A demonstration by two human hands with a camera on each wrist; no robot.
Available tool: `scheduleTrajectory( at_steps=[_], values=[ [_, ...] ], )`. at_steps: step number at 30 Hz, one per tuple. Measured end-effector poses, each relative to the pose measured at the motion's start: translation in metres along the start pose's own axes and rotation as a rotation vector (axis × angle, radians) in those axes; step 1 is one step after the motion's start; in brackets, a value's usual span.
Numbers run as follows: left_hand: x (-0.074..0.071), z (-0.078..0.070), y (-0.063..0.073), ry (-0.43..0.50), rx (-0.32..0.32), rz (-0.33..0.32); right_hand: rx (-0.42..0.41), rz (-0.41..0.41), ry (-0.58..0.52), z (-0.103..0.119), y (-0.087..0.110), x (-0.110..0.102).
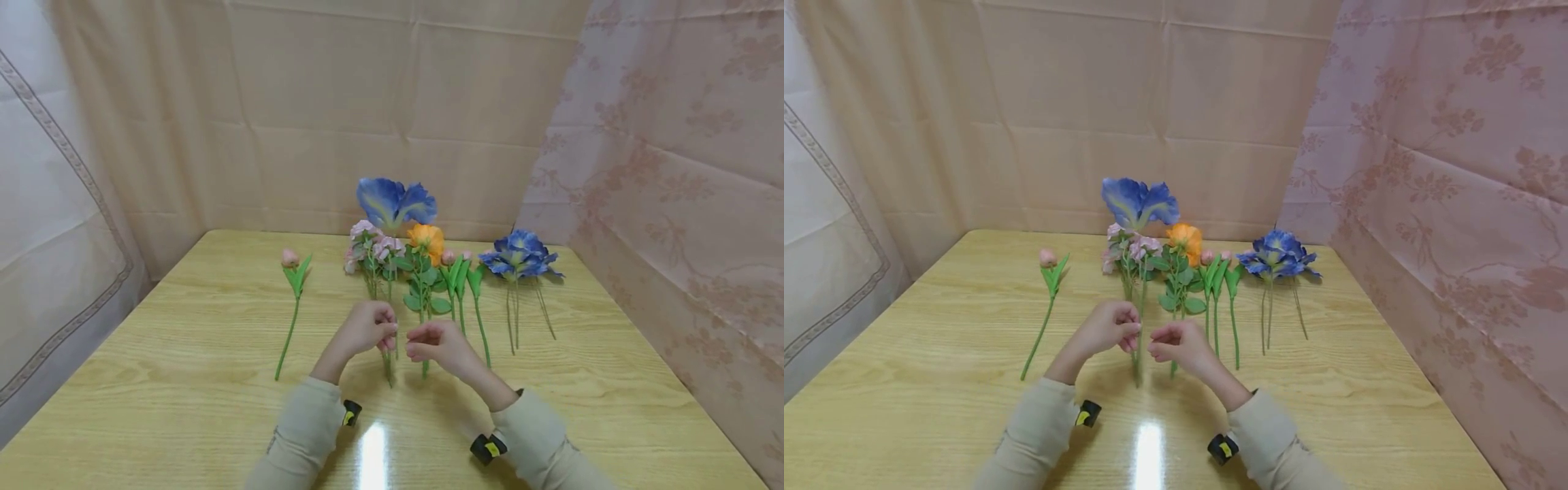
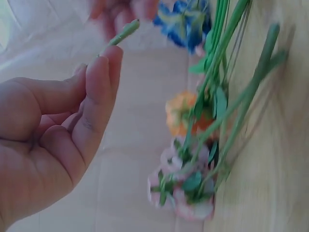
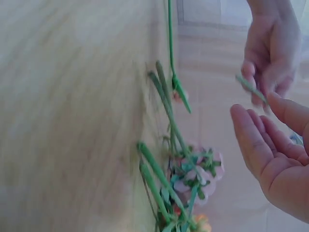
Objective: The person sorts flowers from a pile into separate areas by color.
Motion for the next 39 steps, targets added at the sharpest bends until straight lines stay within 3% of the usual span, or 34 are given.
scheduleTrajectory(
  at_steps=[6, 12, 18, 22, 26, 32, 36, 39],
  values=[
    [0.014, -0.003, -0.002, 0.009, 0.051, 0.019, -0.025, -0.068, -0.053, -0.002, 0.003, 0.009],
    [0.02, -0.006, -0.003, 0.016, 0.059, 0.025, -0.013, -0.131, -0.098, -0.002, 0.005, 0.008],
    [0.024, -0.009, -0.002, 0.029, 0.053, 0.042, -0.03, -0.134, -0.051, 0.0, 0.007, 0.002],
    [0.024, -0.008, -0.001, 0.006, 0.051, 0.065, -0.036, -0.186, 0.013, 0.0, 0.008, -0.005],
    [0.023, -0.009, 0.001, -0.01, 0.068, 0.082, 0.001, -0.315, 0.101, 0.001, 0.007, -0.024],
    [0.021, -0.009, 0.003, -0.043, 0.078, 0.074, 0.088, -0.532, 0.217, 0.0, 0.008, -0.075],
    [0.02, -0.009, 0.004, -0.053, 0.079, 0.079, 0.163, -0.605, 0.325, -0.006, 0.015, -0.108],
    [0.02, -0.008, 0.004, -0.053, 0.08, 0.088, 0.202, -0.614, 0.414, -0.01, 0.022, -0.127]
  ],
)
Point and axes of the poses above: each hand's wrist, its own y-axis away from the middle knuckle, its own x-axis out of the palm, z = x × y, the point moved 1 cm from there along -y, towards the middle knuckle
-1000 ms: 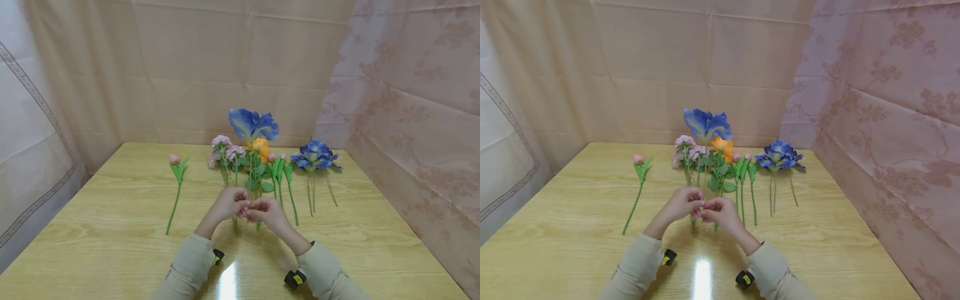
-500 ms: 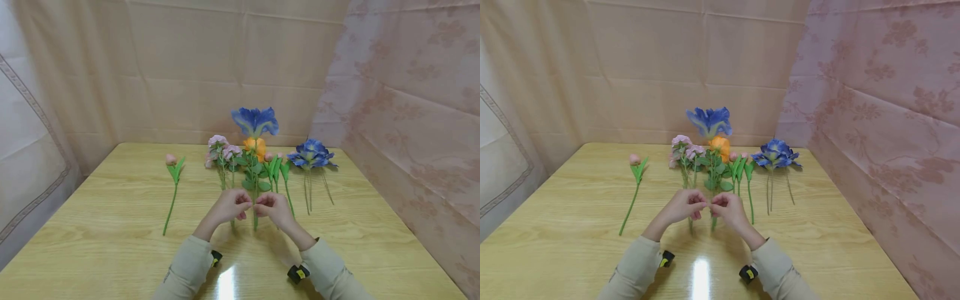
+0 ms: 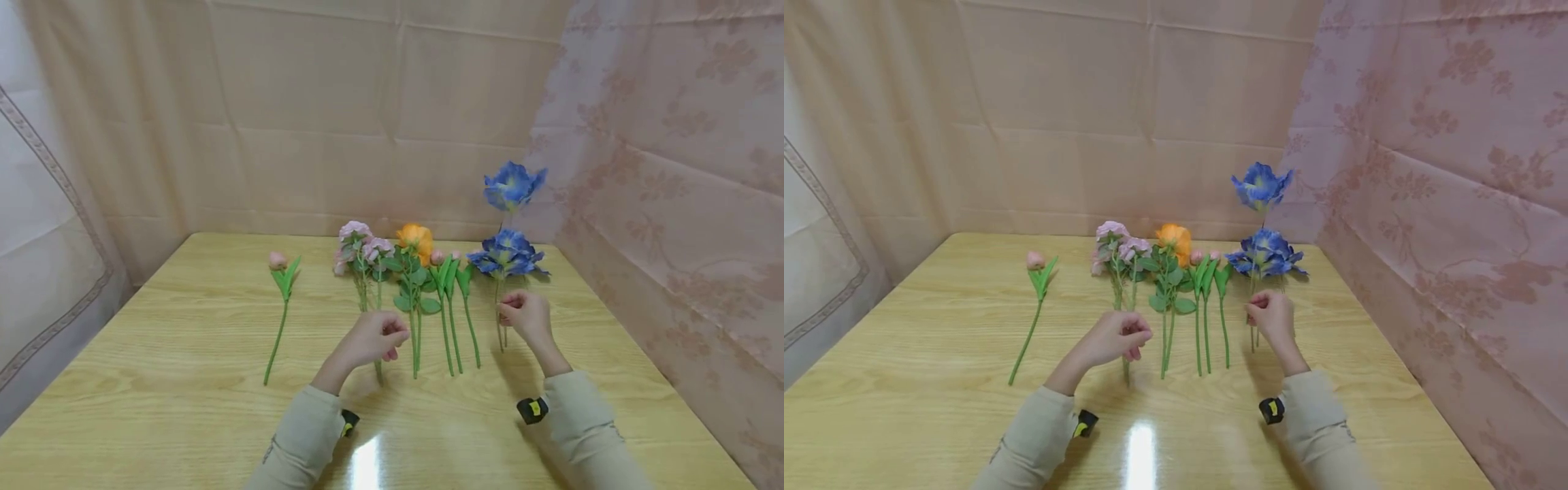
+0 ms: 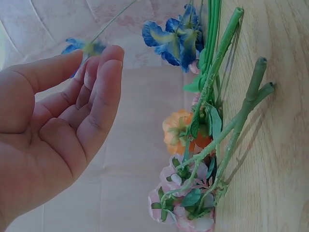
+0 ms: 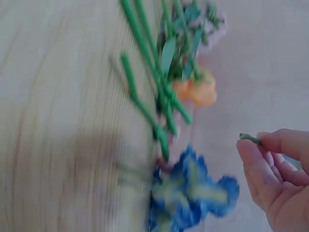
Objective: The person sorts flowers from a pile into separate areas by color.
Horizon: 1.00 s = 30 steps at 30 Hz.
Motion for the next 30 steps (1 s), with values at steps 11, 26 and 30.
scheduleTrajectory(
  at_steps=[11, 26, 30],
  values=[
    [0.0, 0.001, 0.0, -0.008, -0.002, 0.024, 0.092, 0.055, 0.187, -0.029, -0.007, -0.018],
    [0.0, 0.003, 0.001, -0.02, -0.005, 0.05, 0.114, 0.167, 0.371, -0.048, -0.019, -0.019],
    [0.0, 0.004, 0.001, -0.025, -0.017, 0.06, 0.127, 0.187, 0.347, -0.055, -0.022, -0.019]
  ],
)
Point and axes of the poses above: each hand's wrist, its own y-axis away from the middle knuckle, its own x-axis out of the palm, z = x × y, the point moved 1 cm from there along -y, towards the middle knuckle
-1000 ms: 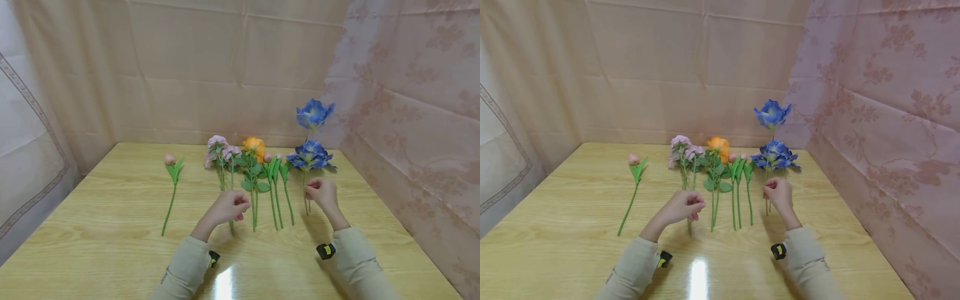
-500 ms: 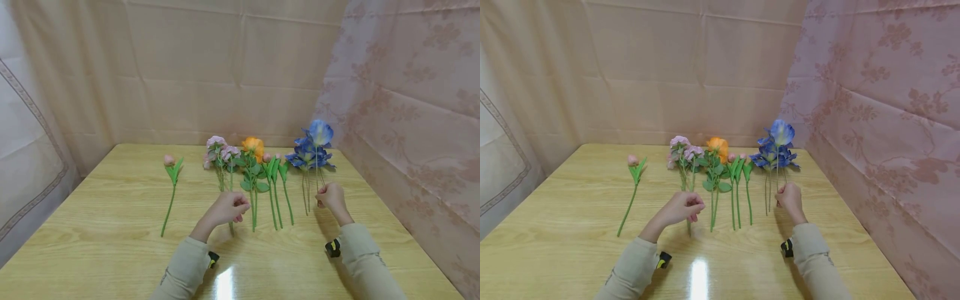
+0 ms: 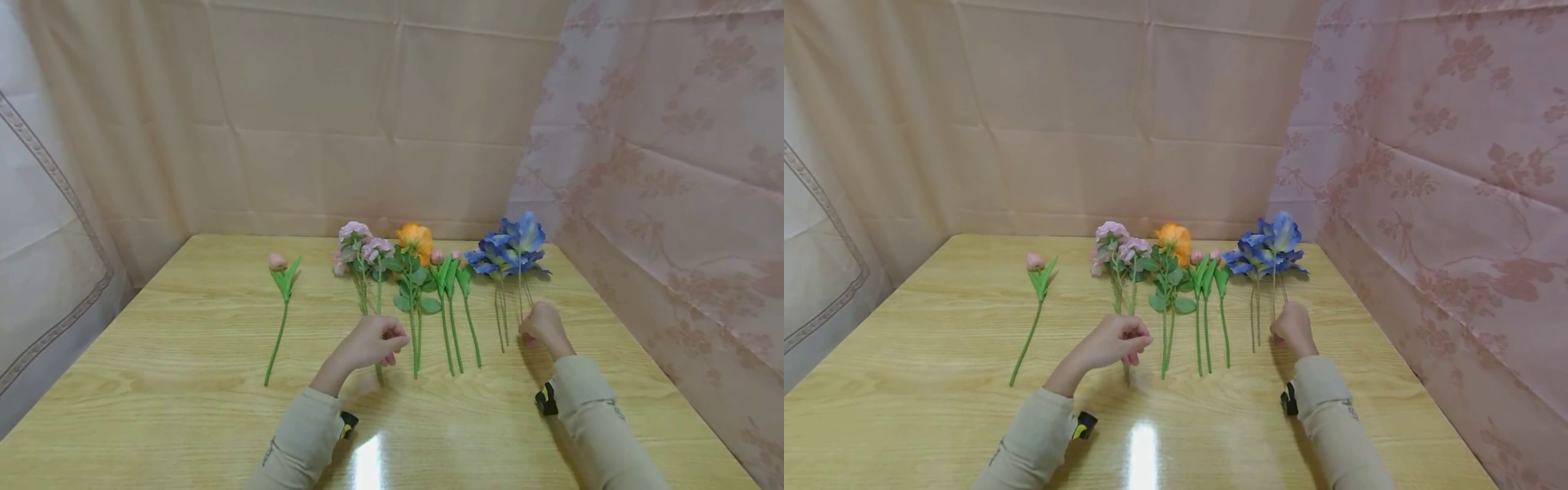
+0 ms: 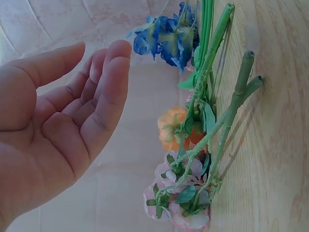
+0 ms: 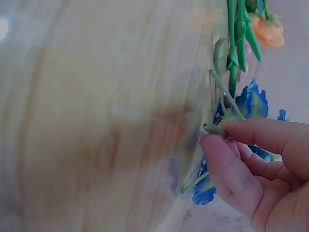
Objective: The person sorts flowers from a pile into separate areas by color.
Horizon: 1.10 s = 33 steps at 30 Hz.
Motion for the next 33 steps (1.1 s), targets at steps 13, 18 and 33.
scheduleTrajectory(
  at_steps=[13, 18, 33],
  values=[
    [0.001, 0.002, -0.001, -0.022, -0.013, 0.038, 0.075, 0.072, -0.044, -0.009, -0.004, -0.002],
    [0.002, 0.002, 0.0, -0.018, -0.024, 0.048, 0.101, 0.103, -0.076, -0.012, -0.004, -0.002],
    [0.002, 0.002, 0.0, -0.039, -0.006, 0.052, -0.041, 0.022, 0.101, 0.005, 0.004, -0.006]
  ],
)
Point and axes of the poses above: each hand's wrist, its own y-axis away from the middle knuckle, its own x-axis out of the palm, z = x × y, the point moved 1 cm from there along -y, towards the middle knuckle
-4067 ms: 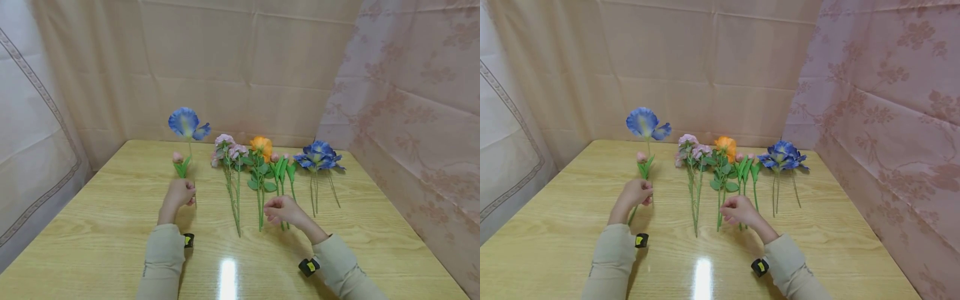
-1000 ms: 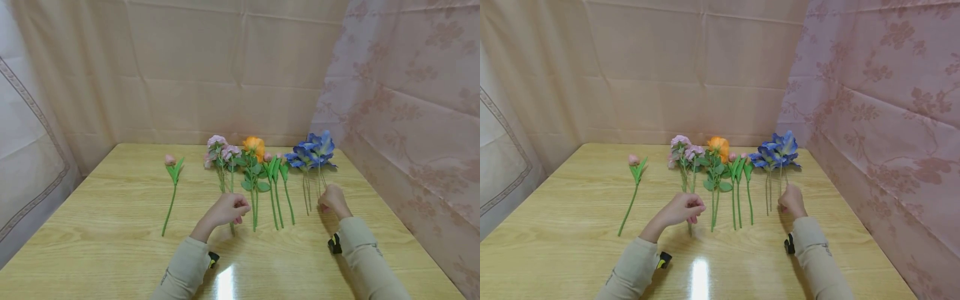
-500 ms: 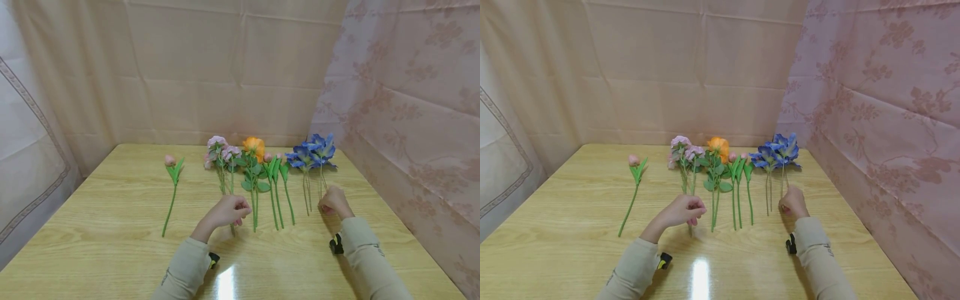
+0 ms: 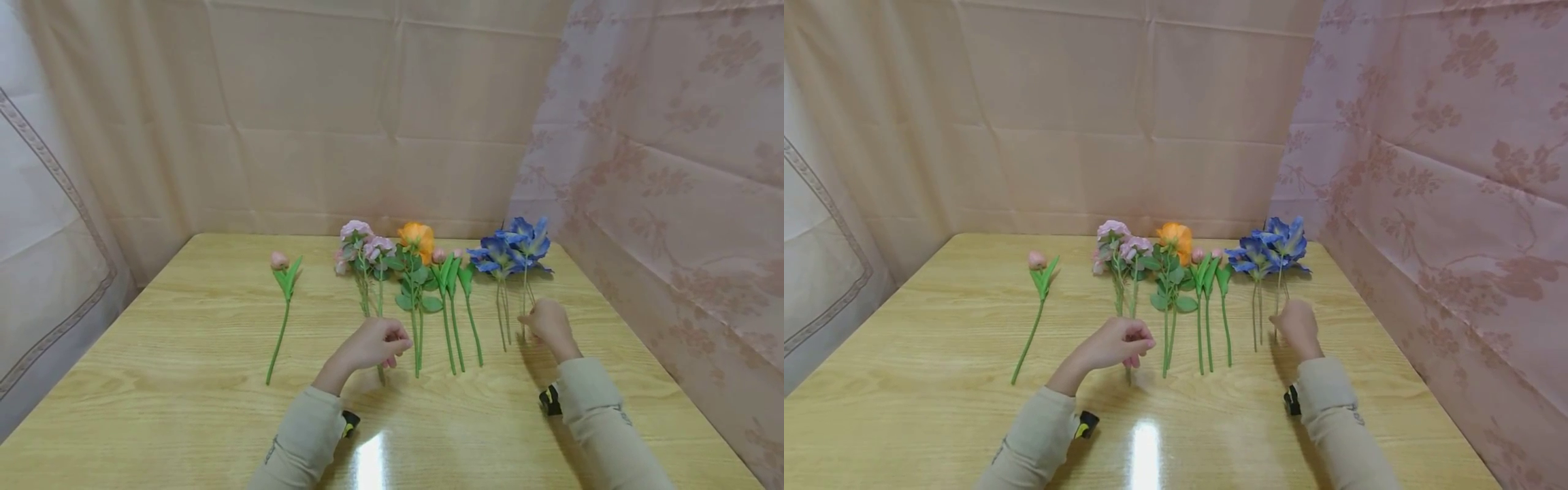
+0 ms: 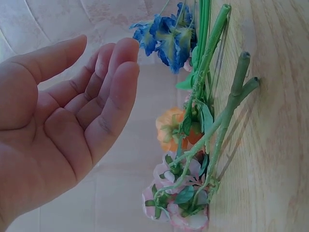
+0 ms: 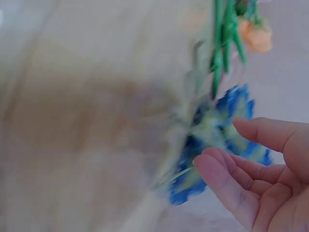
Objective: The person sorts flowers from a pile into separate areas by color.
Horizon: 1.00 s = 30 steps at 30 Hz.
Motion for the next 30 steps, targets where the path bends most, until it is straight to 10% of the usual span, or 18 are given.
scheduleTrajectory(
  at_steps=[7, 14, 30],
  values=[
    [-0.005, 0.0, 0.001, -0.035, -0.022, -0.03, -0.059, -0.012, -0.036, 0.036, 0.011, -0.003],
    [-0.022, 0.007, 0.001, -0.247, -0.072, -0.204, -0.071, 0.043, -0.16, 0.052, 0.017, 0.003],
    [-0.079, 0.055, 0.025, -0.539, -0.512, -0.445, -0.16, 0.138, -0.316, 0.073, 0.035, 0.019]
  ],
)
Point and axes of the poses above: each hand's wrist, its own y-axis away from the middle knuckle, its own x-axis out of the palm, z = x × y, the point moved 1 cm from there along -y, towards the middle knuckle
